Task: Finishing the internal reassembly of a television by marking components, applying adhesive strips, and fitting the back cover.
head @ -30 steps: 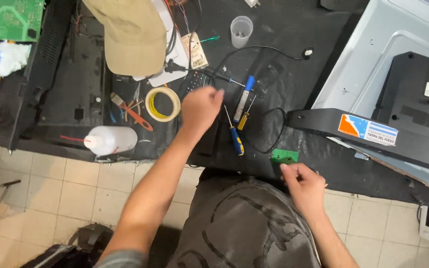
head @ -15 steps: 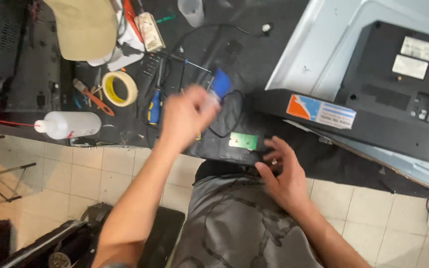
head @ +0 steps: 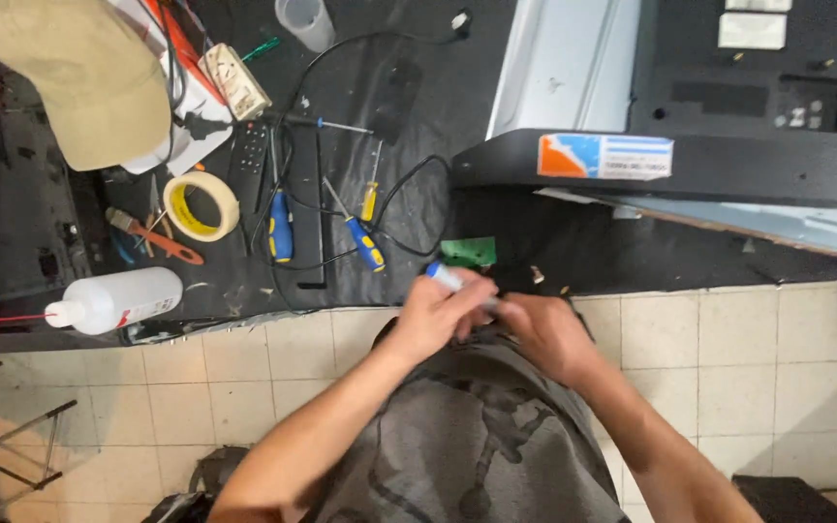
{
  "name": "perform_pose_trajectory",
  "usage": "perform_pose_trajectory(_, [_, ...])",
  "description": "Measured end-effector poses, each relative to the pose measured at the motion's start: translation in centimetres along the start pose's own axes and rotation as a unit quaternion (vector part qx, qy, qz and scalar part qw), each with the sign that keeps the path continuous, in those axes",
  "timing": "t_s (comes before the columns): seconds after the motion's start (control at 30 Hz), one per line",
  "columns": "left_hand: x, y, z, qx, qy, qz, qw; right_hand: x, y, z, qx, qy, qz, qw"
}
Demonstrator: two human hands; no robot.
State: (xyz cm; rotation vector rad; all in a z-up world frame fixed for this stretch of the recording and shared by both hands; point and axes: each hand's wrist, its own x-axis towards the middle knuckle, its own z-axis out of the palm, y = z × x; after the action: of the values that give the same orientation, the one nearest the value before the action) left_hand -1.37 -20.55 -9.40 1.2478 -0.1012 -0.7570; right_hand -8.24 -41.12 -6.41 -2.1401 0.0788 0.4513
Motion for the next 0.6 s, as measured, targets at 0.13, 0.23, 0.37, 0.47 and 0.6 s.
perform_pose_trajectory(0.13, [2.9, 1.0, 1.3, -0.032, 0.241, -0.093, 0.966, -2.7, 3.7, 0.4, -0.243, 0.171, -0.012, 0.955])
perform_pose_trajectory(0.23, [6.5, 2.0, -2.4, -0.072, 0.227, -0.042, 0.970, -6.0, 9.9, -2.4, -0.355, 0.184, 0.173, 0.900])
perform_pose_trajectory(0.37, [9.5, 1.0, 0.8, -0.056, 0.077, -0.031, 0.995, -2.0, 6.3, -3.9, -0.281, 0.224, 0.100, 0.928])
perform_pose_trajectory(0.47, [10.6, -3.7, 0.1, -0.059, 0.142, -0.028, 0.988, 2.0, 2.3, -1.6, -0.188, 0.262, -0.004, 0.947])
perform_pose_trajectory(0.6, [10.7, -3.9, -5.1, 0.024, 0.214, 0.045, 0.975, 5.6, 2.4, 3.4, -0.154, 0.288, -0.083, 0.942])
